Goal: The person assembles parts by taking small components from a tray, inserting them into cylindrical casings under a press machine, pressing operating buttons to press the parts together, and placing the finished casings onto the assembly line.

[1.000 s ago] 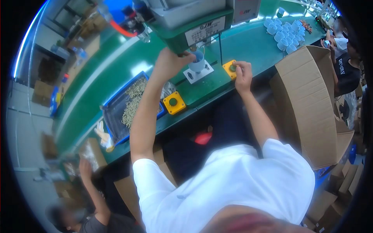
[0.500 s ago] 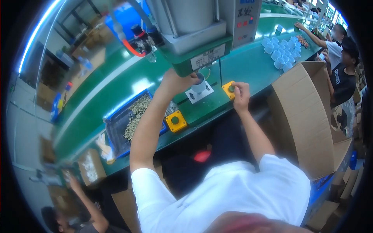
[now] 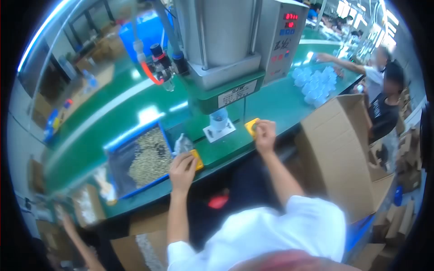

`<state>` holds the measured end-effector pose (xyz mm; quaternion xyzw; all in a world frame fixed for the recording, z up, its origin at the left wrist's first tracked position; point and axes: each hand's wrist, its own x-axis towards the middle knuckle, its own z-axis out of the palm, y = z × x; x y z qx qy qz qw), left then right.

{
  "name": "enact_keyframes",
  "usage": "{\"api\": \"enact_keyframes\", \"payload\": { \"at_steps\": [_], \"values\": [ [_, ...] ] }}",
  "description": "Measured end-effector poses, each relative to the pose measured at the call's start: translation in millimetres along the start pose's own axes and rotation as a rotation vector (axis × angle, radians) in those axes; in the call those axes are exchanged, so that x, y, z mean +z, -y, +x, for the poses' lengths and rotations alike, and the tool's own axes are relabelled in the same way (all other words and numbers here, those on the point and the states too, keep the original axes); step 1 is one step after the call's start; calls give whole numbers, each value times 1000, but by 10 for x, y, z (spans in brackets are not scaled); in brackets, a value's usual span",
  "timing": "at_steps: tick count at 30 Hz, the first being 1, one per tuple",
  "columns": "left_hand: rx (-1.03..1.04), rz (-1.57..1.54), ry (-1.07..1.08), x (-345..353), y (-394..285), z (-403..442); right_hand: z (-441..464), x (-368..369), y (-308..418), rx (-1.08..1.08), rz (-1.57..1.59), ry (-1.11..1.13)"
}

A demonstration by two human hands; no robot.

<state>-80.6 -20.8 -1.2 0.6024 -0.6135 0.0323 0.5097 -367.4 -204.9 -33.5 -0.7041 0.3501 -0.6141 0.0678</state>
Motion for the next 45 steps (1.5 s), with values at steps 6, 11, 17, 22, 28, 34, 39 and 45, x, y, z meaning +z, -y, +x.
{"api": "enact_keyframes", "payload": {
  "at_steps": [6,11,17,22,28,34,39,45],
  "values": [
    [129,195,-36,-111,-181,3,-11,-26,130,34,-207,2],
    [-18,104,116,-438,136,252,-67,-2,24,202,122,40],
    [-151,352,440,-904,759,187,-146,27,47,245,48,88],
    [-255,357,544,-1083,590,229,-199,64,-162,270,199,50],
    [-284,288,508,-1168,784,57,-114,-30,-21,432,235,61],
    [-351,136,287,-1162,745,-21,195,-106,736,259,251,173],
    [-398,192,278,-1098,811,-64,289,95,1150,252,235,392],
    [-461,187,306,-1109,760,-31,367,350,1246,284,191,362]
  ]
}}
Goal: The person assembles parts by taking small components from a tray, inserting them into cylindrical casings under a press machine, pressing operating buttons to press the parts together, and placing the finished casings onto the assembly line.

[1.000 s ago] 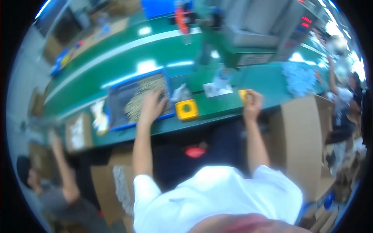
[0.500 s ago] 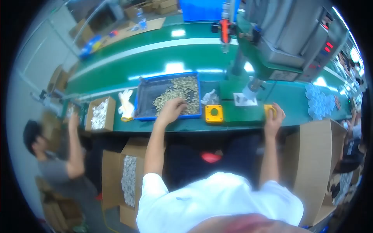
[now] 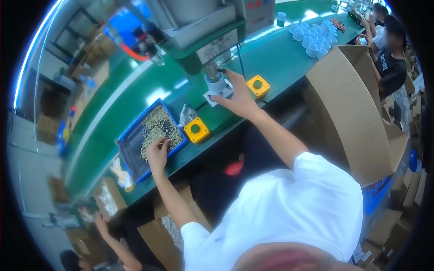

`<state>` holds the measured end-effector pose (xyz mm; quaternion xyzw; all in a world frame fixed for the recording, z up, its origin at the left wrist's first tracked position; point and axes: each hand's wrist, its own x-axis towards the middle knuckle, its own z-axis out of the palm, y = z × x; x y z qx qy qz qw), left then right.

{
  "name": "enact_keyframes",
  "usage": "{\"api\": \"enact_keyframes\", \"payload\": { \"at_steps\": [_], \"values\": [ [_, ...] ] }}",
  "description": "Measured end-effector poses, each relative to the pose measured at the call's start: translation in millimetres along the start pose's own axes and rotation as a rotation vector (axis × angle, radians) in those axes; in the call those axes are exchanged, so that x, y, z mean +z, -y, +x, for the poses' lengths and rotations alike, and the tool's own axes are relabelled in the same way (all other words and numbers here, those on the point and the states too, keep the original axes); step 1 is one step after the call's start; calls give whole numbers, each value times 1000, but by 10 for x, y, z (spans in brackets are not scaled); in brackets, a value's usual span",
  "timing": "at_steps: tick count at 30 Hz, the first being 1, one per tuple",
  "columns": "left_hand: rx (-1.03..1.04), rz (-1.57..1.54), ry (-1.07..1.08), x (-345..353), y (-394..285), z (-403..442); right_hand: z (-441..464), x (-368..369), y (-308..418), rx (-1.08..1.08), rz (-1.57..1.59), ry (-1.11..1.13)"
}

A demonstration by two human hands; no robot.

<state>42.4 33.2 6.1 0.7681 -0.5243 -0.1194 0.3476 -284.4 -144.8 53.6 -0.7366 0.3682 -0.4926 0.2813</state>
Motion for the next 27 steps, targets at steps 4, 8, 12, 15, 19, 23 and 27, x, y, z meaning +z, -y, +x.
{"api": "enact_keyframes", "payload": {
  "at_steps": [4,8,12,15,19,23,27],
  "values": [
    [5,-29,-26,24,53,-1,65,103,-59,17,-37,45],
    [44,17,-22,30,91,2,208,62,-5,-32,-30,3],
    [17,-47,-22,31,38,-13,123,-102,-54,-37,86,-34],
    [7,-13,-26,20,-17,1,3,-316,-367,-89,344,-249],
    [10,20,-44,9,-9,-18,-14,-877,-1027,-68,214,-440],
    [25,24,-39,27,2,-9,-111,-1197,-1484,96,-323,-229],
    [14,21,-50,28,-30,-40,-260,-1129,-1492,-115,-615,-410]
  ]
}}
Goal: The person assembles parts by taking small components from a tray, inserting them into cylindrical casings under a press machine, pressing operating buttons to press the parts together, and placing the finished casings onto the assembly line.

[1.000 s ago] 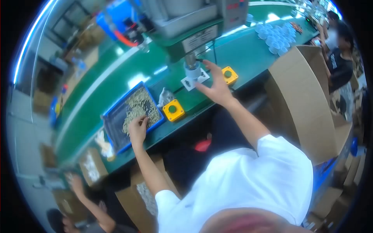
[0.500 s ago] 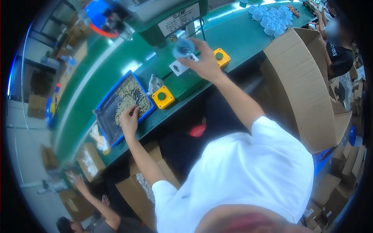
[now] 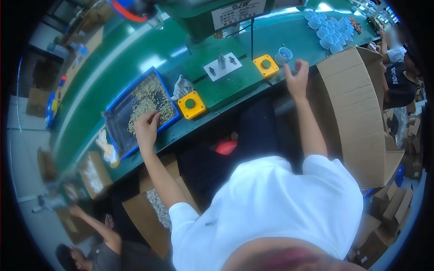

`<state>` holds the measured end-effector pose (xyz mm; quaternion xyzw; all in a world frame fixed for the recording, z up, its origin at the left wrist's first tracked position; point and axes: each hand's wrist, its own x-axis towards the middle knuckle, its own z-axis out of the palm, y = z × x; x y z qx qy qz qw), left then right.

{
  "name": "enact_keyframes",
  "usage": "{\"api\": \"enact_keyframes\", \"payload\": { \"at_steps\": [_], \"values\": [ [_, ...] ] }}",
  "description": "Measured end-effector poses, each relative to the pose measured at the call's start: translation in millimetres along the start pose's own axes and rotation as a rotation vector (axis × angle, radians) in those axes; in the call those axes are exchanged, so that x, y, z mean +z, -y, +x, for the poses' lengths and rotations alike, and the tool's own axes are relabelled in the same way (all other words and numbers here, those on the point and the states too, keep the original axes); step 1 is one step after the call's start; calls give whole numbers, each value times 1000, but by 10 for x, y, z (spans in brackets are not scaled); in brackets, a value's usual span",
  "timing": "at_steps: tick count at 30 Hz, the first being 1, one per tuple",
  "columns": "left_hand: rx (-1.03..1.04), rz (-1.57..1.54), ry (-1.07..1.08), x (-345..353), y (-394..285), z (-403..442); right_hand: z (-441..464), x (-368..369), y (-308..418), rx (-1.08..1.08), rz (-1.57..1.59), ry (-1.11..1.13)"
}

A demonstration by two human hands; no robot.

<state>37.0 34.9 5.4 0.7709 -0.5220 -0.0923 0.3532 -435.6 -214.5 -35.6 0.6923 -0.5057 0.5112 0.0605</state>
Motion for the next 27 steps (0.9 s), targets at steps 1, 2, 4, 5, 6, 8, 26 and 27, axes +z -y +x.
{"api": "enact_keyframes", "payload": {
  "at_steps": [1,2,4,5,6,8,26,27],
  "values": [
    [4,-2,-5,-7,-10,14,10,18,-12,5,34,143],
    [2,2,-12,-13,-11,36,32,35,-36,9,66,283],
    [-37,3,-4,-10,10,57,184,160,-94,-26,28,459],
    [-56,4,15,7,16,32,366,342,-147,-66,-43,499],
    [-52,6,31,28,31,8,481,517,-225,-102,-117,505],
    [-49,17,33,34,84,10,618,689,-369,-131,-197,501],
    [-32,-17,13,21,83,23,2449,272,-2181,40,-621,760],
    [-52,-7,21,13,82,19,2575,132,-2265,64,-733,788]
  ]
}}
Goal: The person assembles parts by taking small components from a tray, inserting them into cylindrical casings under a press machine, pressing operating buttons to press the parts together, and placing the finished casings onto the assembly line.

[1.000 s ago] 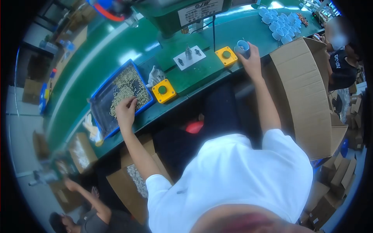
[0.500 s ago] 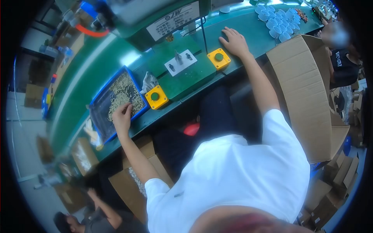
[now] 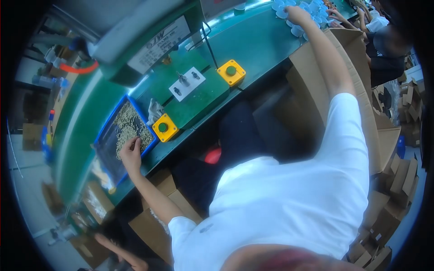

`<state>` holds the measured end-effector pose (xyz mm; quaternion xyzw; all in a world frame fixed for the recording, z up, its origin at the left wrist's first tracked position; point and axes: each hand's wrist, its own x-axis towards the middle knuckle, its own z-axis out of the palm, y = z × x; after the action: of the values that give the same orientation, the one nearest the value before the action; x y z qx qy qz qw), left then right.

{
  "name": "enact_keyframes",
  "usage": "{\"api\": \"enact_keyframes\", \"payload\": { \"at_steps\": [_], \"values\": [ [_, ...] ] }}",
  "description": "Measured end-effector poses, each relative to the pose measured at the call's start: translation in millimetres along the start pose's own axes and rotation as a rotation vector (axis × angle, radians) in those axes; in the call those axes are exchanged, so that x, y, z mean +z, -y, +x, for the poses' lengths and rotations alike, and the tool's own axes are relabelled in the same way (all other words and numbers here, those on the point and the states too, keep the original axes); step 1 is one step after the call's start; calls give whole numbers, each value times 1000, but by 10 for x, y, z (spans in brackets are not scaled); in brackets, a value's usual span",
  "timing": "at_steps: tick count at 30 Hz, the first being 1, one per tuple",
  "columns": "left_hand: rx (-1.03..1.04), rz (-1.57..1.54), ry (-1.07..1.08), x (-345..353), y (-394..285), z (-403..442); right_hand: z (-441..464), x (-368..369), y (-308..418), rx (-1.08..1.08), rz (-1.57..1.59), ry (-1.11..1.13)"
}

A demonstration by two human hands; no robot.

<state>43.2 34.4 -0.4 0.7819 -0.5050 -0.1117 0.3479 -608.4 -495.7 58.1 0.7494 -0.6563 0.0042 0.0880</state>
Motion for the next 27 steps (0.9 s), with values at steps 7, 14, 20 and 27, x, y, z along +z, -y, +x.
{"api": "enact_keyframes", "payload": {
  "at_steps": [7,14,20,27],
  "values": [
    [-12,37,-12,14,-47,17,69,-194,-618,-93,-157,536],
    [-18,4,-42,50,21,26,43,-6,-462,208,162,429],
    [-38,55,-27,31,12,39,-14,-14,-443,57,144,446],
    [-8,14,-33,82,144,57,-116,-32,192,-410,73,370]
  ]
}}
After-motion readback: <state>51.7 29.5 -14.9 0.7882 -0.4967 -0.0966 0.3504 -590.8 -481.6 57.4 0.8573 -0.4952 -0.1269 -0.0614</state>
